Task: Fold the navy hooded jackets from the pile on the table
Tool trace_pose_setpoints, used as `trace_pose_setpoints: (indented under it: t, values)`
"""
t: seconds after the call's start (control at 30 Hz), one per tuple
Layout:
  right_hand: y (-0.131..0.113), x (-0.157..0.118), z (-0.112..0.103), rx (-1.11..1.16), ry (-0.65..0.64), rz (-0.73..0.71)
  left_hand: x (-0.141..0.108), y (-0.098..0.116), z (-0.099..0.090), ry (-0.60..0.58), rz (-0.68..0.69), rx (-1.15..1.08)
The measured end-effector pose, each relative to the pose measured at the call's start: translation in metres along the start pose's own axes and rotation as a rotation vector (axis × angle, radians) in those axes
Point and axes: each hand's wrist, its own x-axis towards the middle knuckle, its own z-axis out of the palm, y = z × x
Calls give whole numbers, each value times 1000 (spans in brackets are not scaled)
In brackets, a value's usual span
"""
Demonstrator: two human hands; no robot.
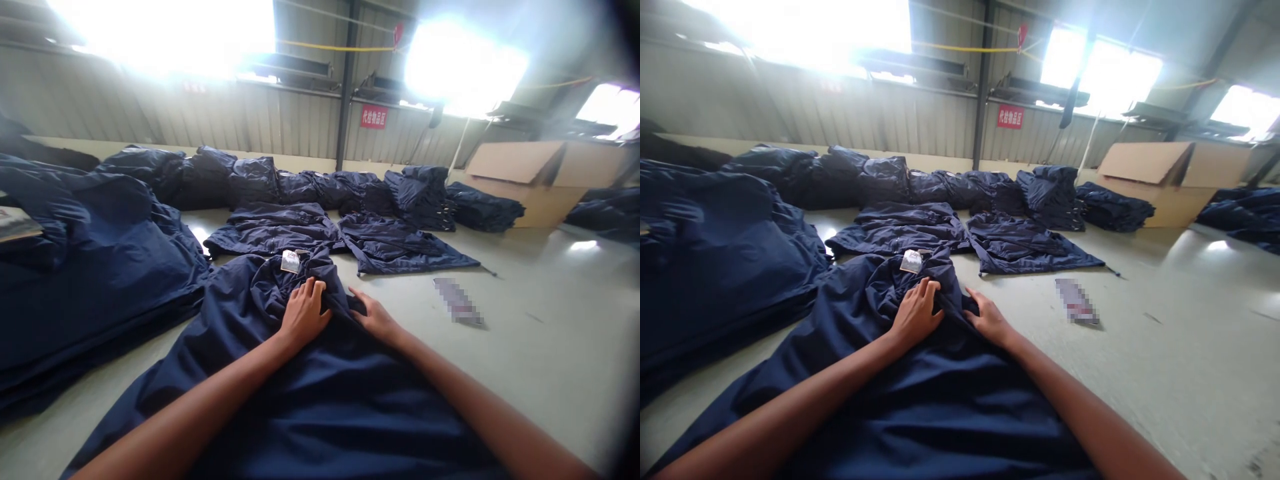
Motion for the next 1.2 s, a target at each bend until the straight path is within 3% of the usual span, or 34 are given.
trace_pose_setpoints:
  t: [0.1,0.2,0.3,0.37,0.47,0.53,0.63,0.73,0.87,0.93,1.07,1.2]
  values:
    - [-8,3,-5,73,-51,45,-1,-2,3,11,8,-26]
    - [-10,5,-11,199,-3,123,-2,-3,6,31,24,-44]
    - [-3,9,-20,328,144,209,-2,-3,8,61,30,-59]
    - [3,11,-29,306,311,219,-2,-3,9,85,37,-67]
    - [7,11,-40,96,555,115,-3,-3,8,96,56,-63]
    - [1,7,-43,-87,611,3,-3,-2,6,94,94,-44]
    - [-13,-1,-40,-239,456,-155,-2,-2,2,83,224,-8]
    - [-21,-6,-34,-71,220,-137,-1,-1,-2,42,361,16]
    - [-9,-3,-31,154,280,80,1,-1,-5,-41,399,6]
    - [0,0,-31,74,257,50,1,-1,-6,-55,379,3]
    - [6,3,-29,-46,38,-20,1,-1,-6,-57,365,21]
    - [4,3,-26,-4,42,31,2,-2,-5,-50,355,-6]
